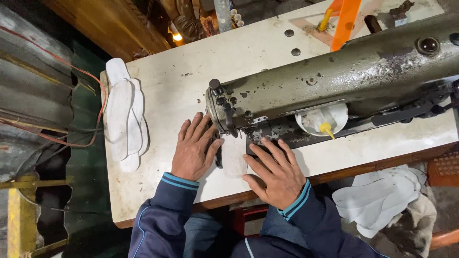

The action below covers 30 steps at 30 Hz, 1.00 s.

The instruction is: Sewing the edges of shoe insoles using an industrial sewing machine at a stitching station.

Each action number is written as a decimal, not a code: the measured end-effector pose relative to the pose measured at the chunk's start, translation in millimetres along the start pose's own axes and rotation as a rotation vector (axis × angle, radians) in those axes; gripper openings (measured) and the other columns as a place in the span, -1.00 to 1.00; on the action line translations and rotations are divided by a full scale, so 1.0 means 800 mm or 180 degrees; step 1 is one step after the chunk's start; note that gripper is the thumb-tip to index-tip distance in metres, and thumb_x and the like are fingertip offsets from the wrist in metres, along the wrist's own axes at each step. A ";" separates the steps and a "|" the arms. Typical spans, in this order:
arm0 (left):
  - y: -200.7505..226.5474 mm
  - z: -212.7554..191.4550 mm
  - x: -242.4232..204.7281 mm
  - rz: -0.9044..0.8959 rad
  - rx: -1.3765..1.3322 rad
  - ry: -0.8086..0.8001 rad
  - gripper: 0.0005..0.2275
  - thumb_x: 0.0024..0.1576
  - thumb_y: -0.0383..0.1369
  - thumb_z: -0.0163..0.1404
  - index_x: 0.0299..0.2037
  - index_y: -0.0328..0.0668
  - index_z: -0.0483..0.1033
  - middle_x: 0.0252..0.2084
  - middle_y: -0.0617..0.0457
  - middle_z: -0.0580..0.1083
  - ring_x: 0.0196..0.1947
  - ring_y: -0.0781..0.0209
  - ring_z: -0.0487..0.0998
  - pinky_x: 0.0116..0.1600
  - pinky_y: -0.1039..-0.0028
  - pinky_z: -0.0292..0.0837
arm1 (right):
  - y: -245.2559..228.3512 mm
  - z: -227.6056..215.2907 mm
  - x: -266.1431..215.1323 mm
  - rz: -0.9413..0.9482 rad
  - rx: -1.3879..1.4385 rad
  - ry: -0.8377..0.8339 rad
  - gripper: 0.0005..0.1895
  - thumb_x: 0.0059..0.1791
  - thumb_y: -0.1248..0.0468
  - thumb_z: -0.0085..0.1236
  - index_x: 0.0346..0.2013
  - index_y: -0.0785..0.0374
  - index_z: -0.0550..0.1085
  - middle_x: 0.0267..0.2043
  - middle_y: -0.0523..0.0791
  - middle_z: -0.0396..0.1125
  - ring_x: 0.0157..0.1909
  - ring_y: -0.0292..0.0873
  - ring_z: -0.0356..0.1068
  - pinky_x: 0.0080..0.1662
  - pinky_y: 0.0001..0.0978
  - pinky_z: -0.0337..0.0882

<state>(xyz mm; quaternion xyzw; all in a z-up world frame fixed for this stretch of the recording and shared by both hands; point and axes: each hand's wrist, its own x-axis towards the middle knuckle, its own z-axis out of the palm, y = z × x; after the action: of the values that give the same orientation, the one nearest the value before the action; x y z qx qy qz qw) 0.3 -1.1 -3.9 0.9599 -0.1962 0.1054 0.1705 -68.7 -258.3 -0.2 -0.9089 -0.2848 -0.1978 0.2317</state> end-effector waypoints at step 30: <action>-0.013 -0.003 0.026 0.0350 0.0207 0.0106 -0.59 0.36 -0.23 -0.20 0.40 -0.07 0.31 0.51 -0.11 0.20 0.54 -0.14 0.10 0.54 0.07 -0.08 | -0.010 0.006 0.025 0.0251 -0.0118 0.0067 -0.45 0.07 -0.15 0.05 0.19 0.11 0.49 0.31 -0.04 0.33 0.46 0.13 0.15 0.43 0.31 0.12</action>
<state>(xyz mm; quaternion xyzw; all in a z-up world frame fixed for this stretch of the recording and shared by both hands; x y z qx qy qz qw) 22.9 1.8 0.9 0.9508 -0.2422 0.1369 0.1364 -57.1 -241.6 8.4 -0.9214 -0.2425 -0.2033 0.2254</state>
